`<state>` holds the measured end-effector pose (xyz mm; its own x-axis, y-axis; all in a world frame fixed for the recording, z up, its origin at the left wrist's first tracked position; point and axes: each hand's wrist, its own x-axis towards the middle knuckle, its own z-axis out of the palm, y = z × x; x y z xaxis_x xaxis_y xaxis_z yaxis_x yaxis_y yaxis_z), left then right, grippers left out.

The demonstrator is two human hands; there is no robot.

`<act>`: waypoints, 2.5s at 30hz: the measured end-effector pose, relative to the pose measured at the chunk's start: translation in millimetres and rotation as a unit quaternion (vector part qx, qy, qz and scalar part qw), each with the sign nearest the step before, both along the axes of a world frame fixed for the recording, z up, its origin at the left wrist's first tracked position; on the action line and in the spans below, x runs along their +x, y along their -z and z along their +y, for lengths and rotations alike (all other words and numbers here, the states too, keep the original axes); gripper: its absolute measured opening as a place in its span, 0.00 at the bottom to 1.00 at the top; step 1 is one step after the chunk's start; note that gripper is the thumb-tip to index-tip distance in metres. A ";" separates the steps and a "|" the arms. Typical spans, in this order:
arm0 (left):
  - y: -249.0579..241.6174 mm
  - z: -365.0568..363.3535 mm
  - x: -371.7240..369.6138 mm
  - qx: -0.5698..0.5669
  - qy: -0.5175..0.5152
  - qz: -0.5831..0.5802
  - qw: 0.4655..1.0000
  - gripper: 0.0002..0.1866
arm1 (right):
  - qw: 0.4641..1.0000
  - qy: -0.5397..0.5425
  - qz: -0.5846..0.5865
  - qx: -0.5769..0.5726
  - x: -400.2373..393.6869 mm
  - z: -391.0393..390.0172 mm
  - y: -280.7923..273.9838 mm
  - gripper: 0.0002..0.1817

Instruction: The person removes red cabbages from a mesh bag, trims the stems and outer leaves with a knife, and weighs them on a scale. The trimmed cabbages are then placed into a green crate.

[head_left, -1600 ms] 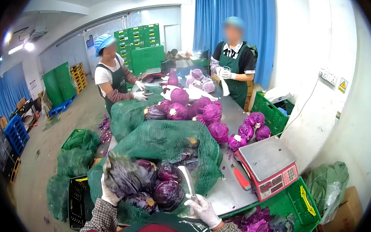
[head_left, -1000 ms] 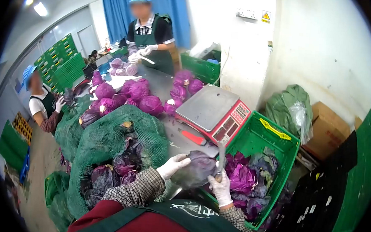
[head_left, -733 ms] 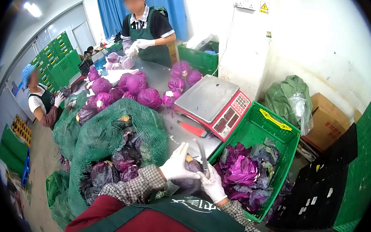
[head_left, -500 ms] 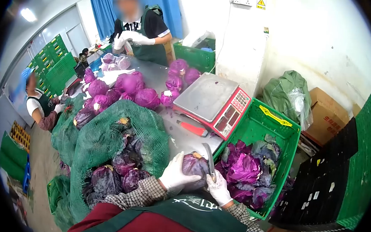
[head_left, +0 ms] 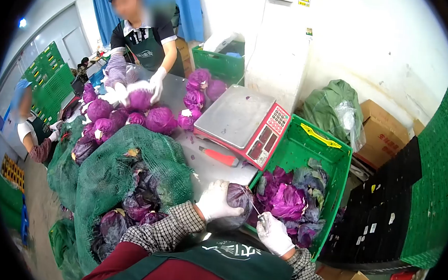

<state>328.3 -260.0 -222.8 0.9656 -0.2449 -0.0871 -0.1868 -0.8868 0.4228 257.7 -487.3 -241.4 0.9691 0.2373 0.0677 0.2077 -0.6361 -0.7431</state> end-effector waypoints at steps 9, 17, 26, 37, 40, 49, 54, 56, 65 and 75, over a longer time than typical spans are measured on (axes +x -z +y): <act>-3.3 -8.6 11.2 0.002 0.030 -0.012 0.999 0.50 | 0.990 -0.051 0.054 -0.122 30.8 3.1 8.3 0.08; -10.7 -31.3 17.1 0.036 0.035 -0.037 0.998 0.43 | 0.973 -0.009 0.086 -0.214 62.9 10.8 20.4 0.10; -0.8 -13.3 -2.0 -0.034 0.014 -0.092 0.995 0.46 | 0.976 0.017 0.061 -0.207 68.2 27.8 52.0 0.12; 41.7 45.7 -16.4 -0.183 0.060 -0.128 0.973 0.51 | 0.889 -0.036 0.117 0.441 72.8 46.3 36.3 0.31; 14.5 32.8 -29.1 -0.126 0.149 -0.167 0.967 0.53 | 0.877 -0.010 0.102 0.470 75.0 49.5 -7.5 0.26; 26.4 35.7 -30.3 -0.156 0.088 -0.173 0.968 0.50 | 0.973 0.028 0.047 0.225 70.7 44.9 20.1 0.26; 32.5 26.7 -35.3 -0.137 0.079 -0.196 0.968 0.49 | 0.965 0.055 0.039 0.253 104.6 31.2 92.3 0.16; 31.7 37.8 -41.3 -0.178 0.127 -0.210 0.953 0.49 | 0.963 0.071 0.018 0.258 103.2 24.5 102.0 0.14; 13.1 54.2 -28.1 -0.098 0.001 -0.070 0.993 0.59 | 0.964 0.030 -0.139 0.223 59.6 65.4 -20.8 0.16; 21.7 68.1 -19.3 -0.105 0.016 -0.063 0.992 0.60 | 0.922 0.342 -0.074 0.165 83.4 -120.2 112.7 0.35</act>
